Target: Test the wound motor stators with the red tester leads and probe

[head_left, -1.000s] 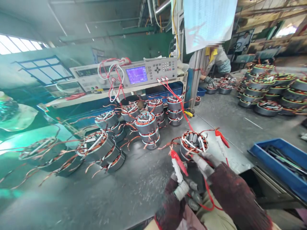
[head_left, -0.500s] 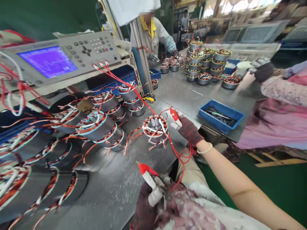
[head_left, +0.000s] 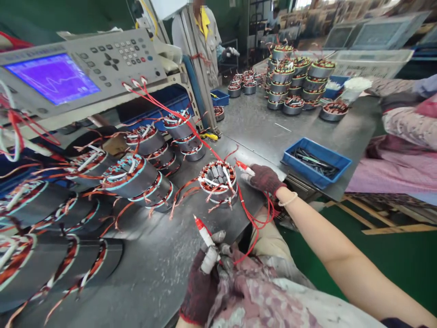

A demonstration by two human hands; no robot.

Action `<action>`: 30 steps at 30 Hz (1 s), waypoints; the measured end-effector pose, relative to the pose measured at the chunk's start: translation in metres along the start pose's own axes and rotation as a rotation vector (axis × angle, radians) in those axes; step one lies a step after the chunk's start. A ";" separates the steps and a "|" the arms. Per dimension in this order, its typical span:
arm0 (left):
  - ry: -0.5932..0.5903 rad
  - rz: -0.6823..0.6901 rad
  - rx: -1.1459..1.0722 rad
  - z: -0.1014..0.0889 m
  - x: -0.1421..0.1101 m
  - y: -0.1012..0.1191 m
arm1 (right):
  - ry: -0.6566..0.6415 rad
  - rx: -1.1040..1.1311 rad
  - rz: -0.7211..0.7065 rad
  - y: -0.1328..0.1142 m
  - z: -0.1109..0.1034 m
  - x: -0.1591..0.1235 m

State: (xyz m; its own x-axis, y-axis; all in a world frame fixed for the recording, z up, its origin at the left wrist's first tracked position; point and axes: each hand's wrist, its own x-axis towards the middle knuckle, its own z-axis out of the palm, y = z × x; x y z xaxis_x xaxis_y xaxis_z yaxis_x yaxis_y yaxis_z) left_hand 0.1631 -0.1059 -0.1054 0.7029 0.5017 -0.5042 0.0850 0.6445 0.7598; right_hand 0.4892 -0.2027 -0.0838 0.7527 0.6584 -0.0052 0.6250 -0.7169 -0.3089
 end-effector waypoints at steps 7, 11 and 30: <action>0.051 0.005 0.014 -0.013 0.020 0.010 | 0.460 0.031 -0.240 -0.009 0.008 -0.094; 0.091 0.024 -0.123 -0.015 0.047 0.023 | 0.436 0.026 -0.642 -0.047 0.016 -0.135; 0.062 0.111 -0.250 -0.012 0.034 0.032 | 0.639 -0.159 -0.831 -0.072 0.059 -0.120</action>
State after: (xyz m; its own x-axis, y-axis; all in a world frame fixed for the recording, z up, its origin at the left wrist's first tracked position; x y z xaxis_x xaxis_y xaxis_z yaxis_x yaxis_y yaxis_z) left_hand 0.1818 -0.0609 -0.1029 0.6527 0.6065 -0.4541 -0.1723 0.7025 0.6905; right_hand 0.3416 -0.2165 -0.1167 0.0168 0.7461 0.6656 0.9785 -0.1490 0.1424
